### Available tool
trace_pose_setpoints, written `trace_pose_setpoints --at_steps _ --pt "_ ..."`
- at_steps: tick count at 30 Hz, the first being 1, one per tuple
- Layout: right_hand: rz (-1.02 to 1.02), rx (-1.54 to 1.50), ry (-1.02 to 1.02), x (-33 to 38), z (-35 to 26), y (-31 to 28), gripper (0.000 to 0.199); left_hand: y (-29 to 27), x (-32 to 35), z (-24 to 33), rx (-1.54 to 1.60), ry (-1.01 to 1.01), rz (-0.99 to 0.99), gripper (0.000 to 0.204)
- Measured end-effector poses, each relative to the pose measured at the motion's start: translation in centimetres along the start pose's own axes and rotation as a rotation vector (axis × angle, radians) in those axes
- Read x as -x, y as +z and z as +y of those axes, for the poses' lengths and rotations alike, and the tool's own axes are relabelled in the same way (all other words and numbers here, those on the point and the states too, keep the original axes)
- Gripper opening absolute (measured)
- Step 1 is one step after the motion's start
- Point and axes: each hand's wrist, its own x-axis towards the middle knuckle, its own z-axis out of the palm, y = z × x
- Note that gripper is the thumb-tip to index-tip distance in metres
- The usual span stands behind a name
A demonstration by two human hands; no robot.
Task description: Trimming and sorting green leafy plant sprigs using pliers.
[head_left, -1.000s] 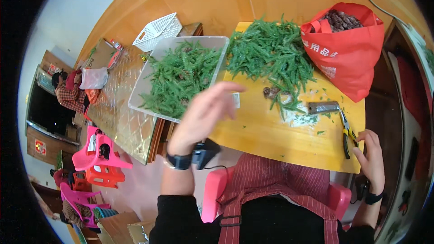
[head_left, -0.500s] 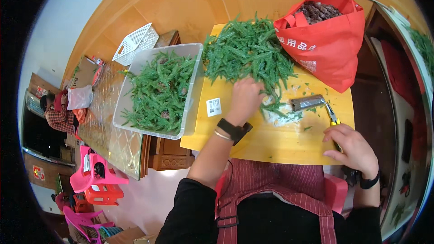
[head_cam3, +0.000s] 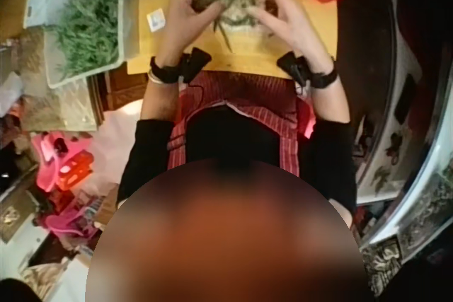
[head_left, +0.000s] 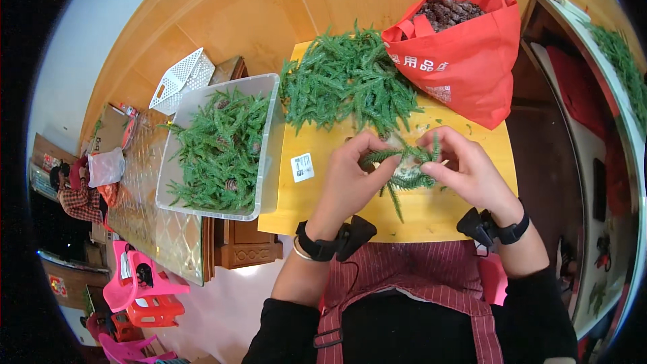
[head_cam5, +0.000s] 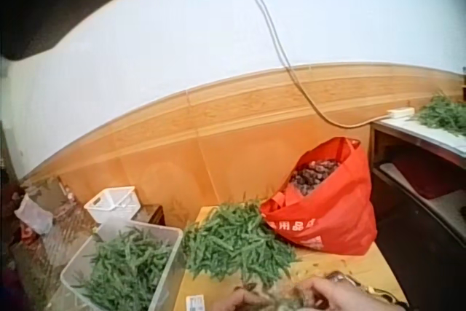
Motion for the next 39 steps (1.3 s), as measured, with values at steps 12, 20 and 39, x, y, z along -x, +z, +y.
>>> trace_pose_setpoints --at_steps 12,20,39 --pt "0.059 -0.320 0.026 0.5 1.0 -0.3 0.025 1.0 0.9 0.6 -0.290 0.365 0.236 0.024" --pt "0.073 -0.380 0.031 0.6 1.1 0.2 0.021 1.6 1.2 0.4 -0.592 0.621 0.050 0.023" --pt "0.137 -0.417 0.133 0.9 2.2 0.7 0.014 1.8 1.1 -1.2 -0.082 0.309 -0.182 0.015"
